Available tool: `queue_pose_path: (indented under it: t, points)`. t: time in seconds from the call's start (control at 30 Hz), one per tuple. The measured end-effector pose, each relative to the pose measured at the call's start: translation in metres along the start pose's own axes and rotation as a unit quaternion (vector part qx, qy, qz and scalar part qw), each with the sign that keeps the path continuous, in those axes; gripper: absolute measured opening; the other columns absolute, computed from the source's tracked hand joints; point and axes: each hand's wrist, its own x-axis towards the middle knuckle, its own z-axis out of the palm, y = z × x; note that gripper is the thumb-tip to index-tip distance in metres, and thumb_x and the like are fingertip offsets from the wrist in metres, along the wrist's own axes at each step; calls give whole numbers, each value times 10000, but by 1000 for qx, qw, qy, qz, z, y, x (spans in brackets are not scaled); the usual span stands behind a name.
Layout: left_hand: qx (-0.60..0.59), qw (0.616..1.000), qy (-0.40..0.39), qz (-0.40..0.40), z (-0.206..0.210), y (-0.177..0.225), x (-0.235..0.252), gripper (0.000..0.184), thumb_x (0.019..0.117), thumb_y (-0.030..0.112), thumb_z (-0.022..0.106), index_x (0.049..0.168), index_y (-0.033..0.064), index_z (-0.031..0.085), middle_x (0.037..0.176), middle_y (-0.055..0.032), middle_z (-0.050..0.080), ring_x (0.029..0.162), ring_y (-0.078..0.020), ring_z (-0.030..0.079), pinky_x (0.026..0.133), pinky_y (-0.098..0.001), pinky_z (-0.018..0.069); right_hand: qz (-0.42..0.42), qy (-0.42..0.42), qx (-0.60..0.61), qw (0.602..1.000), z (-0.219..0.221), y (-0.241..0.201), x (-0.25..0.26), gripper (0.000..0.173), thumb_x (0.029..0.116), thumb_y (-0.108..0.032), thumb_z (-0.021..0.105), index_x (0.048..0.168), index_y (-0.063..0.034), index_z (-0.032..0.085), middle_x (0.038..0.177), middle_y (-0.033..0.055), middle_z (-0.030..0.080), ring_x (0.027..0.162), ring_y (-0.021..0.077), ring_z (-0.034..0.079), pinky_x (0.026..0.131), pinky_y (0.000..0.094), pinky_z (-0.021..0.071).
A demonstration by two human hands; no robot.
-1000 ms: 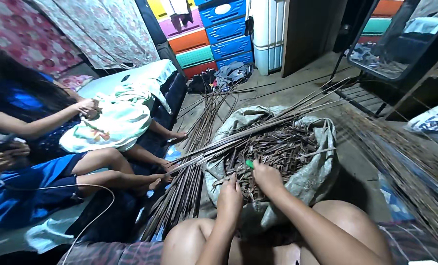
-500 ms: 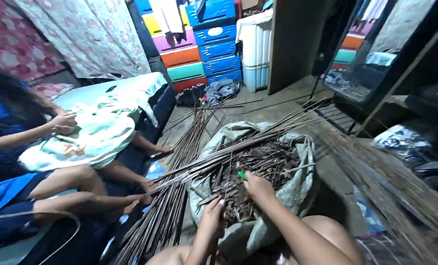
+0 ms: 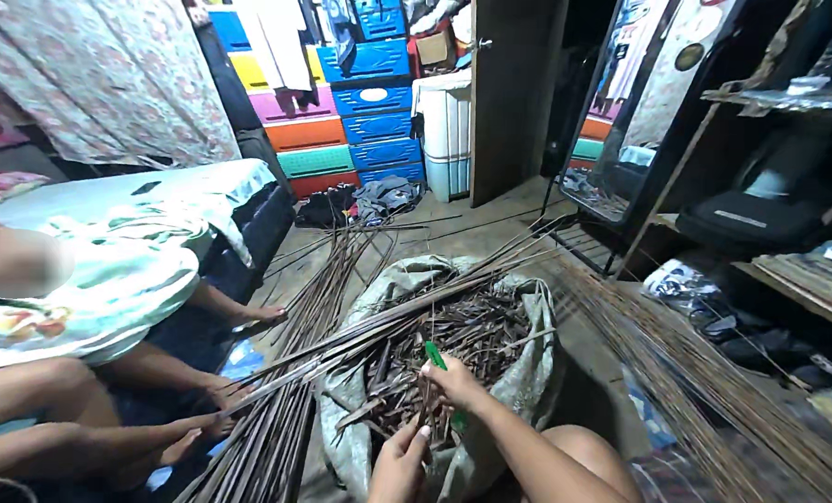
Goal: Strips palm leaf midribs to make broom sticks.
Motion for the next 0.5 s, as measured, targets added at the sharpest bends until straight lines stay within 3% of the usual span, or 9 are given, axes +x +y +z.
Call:
queue_pose_path:
  t: [0.13,0.17,0.23,0.27,0.33,0.37,0.43,0.5]
  points:
    - [-24,998,-35,45,-5,-4,0,386,1084,174,479,1427,24,570,779,6,631,482,-36,459,462,-211,421,3,62,145,988,-14,-1,4,224,1116,-228,467,1168,-29,559,623,-52,393,438,44,349,421,196,343]
    - [-33,998,-31,54,-5,-6,1,357,1086,175,470,1370,10,612,762,9,627,473,-33,452,453,-206,416,-2,67,156,986,-14,-1,4,234,1120,-235,459,1164,-27,556,617,-54,383,432,43,345,415,195,342]
    - [-51,996,6,67,-3,-10,4,302,1088,183,454,1048,7,696,656,23,587,435,-27,425,421,-196,387,-15,68,121,990,-10,-3,0,282,1129,-269,433,1164,-20,562,622,-51,381,441,51,353,425,208,353]
    - [-59,995,26,71,-3,-11,7,329,1091,188,450,955,16,696,617,31,564,425,-25,414,412,-194,372,-25,62,81,995,-7,-4,-3,319,1134,-285,412,1180,-14,574,637,-44,393,459,60,369,446,224,367]
    - [-58,993,63,75,-4,-13,11,369,1094,197,448,868,25,684,575,35,536,419,-30,409,410,-199,359,-50,37,-23,998,2,-2,-7,357,1134,-288,391,1231,-8,590,712,-11,459,547,82,422,531,263,403]
    - [-48,992,80,82,-6,-14,15,382,1094,201,445,836,35,673,564,39,525,419,-31,410,414,-200,358,-55,20,-78,995,6,-2,-11,363,1131,-271,403,1271,11,586,803,46,524,640,126,479,624,313,447]
    - [-7,989,120,83,-9,-11,18,370,1095,217,466,895,23,711,606,27,544,478,-49,454,480,-233,398,-47,-22,-176,983,15,-4,-19,366,1118,-241,436,1308,34,585,1007,178,634,855,250,597,828,441,502]
    - [52,985,150,71,-15,-7,19,366,1098,239,475,978,14,737,719,-35,637,616,-112,574,630,-334,500,-37,-61,-288,955,26,-6,-33,357,1103,-243,448,1305,13,592,1089,231,666,987,345,651,911,544,504]
